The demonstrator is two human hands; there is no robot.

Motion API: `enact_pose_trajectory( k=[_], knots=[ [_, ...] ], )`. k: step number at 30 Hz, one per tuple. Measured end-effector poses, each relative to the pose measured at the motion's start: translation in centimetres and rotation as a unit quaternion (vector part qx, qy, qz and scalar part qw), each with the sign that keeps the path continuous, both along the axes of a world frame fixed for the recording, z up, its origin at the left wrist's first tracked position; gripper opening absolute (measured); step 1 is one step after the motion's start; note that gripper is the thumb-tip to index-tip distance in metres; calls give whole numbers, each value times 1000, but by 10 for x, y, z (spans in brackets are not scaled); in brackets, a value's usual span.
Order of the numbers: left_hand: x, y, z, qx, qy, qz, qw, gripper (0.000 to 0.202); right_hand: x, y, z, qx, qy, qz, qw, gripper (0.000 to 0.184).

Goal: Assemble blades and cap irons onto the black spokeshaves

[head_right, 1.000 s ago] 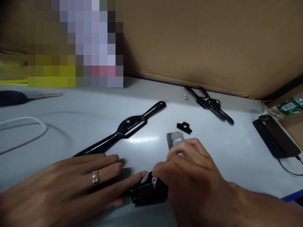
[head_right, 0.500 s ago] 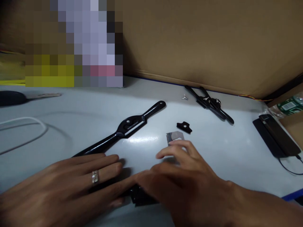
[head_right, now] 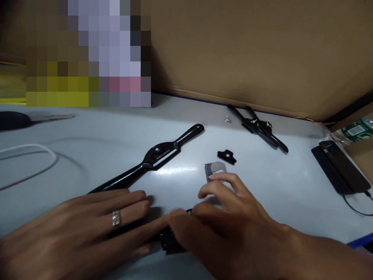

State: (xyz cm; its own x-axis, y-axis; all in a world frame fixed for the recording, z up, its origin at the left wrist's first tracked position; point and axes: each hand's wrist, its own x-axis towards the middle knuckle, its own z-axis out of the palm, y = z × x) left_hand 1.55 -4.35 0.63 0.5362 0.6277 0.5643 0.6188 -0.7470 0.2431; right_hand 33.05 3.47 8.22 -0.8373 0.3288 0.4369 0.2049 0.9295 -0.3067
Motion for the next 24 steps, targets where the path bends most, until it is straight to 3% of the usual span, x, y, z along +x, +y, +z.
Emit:
enact_pose_trajectory(
  k=[4,8,12,17,24],
  knots=[
    [0,-1,-1,-5,-9,-7,1000,42,1,-3,-2,-41,-29,3,999,30],
    [-1,-1,0,4,-6,5,1000,42,1,1,-1,-6,4,-6,1000,31],
    [1,2,1,-15,-5,-9,1000,39,-1,2,2,7,-33,31,999,23],
    [3,3,0,-7,-7,2,1000,40,-5,0,6,18,-16,-25,999,28],
    [-1,-1,-1,-14,-2,1,1000,40,-5,11,8,-20,-6,73,997,19]
  ],
)
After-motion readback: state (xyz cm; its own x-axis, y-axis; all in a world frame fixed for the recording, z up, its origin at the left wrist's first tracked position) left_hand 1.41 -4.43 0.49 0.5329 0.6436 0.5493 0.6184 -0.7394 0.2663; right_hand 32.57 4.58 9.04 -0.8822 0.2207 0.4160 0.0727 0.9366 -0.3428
